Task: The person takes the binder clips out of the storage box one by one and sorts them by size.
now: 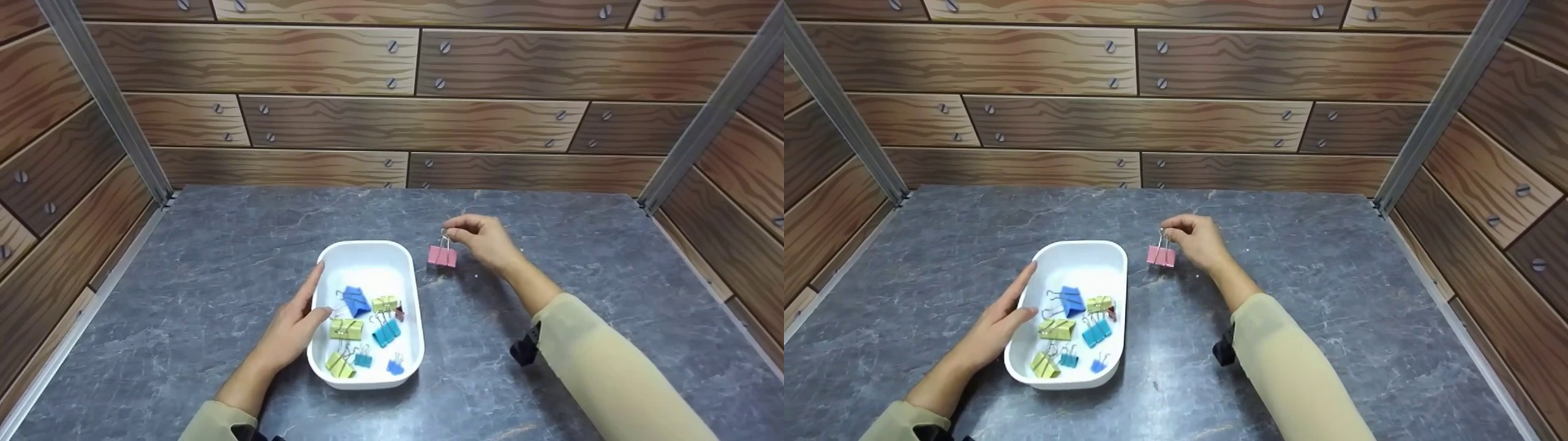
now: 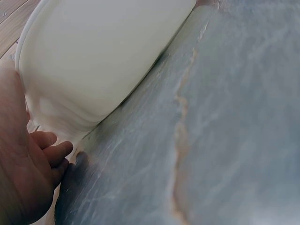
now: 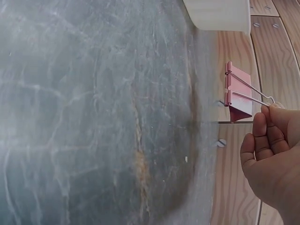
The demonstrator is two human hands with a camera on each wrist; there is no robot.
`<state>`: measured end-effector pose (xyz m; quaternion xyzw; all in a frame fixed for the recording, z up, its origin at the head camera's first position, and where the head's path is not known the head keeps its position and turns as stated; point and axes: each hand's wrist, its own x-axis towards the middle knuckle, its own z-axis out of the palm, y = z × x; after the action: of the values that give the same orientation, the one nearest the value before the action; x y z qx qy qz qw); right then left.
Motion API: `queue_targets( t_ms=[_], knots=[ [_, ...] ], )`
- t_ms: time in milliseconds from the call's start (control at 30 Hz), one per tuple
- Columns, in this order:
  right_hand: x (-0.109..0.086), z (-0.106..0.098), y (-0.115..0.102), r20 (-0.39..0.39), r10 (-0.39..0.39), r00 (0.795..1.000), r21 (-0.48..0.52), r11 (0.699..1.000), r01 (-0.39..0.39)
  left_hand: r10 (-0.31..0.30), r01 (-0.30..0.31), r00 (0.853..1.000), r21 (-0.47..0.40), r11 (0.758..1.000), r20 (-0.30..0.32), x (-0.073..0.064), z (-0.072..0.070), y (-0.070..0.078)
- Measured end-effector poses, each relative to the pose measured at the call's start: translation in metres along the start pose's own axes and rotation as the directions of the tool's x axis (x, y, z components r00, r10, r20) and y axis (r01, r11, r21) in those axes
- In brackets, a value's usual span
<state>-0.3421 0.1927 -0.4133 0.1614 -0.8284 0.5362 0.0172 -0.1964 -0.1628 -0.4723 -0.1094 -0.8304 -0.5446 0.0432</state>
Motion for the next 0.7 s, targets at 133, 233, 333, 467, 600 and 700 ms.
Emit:
queue_targets(
  t_ms=[133, 233, 333, 467, 600, 700],
  knots=[
    [0.002, 0.001, 0.008, -0.01, 0.013, 1.0, -0.005, 1.0, -0.013, -0.007, 0.007, 1.0, -0.004, 1.0, 0.0, 0.001, 0.001, 0.001],
    [0.002, 0.002, 0.011, -0.014, 0.018, 1.0, 0.011, 1.0, -0.018, -0.011, 0.011, 1.0, 0.007, 1.0, -0.003, 0.001, 0.001, 0.001],
    [0.002, 0.004, 0.014, -0.017, 0.034, 0.999, 0.014, 0.999, -0.033, -0.021, 0.021, 1.0, 0.019, 1.0, -0.003, 0.001, 0.001, 0.001],
    [0.003, 0.007, 0.017, -0.016, 0.055, 0.998, 0.024, 0.998, -0.055, -0.024, 0.024, 1.0, 0.026, 0.999, -0.003, 0.0, 0.001, 0.001],
    [0.004, 0.011, 0.019, -0.01, 0.064, 0.998, 0.042, 0.997, -0.063, -0.022, 0.022, 1.0, 0.028, 0.999, -0.007, 0.001, 0.001, 0.001],
    [0.005, 0.012, 0.02, -0.006, 0.06, 0.998, 0.04, 0.997, -0.06, -0.028, 0.029, 1.0, 0.03, 0.999, -0.005, 0.0, 0.001, 0.001]
  ],
)
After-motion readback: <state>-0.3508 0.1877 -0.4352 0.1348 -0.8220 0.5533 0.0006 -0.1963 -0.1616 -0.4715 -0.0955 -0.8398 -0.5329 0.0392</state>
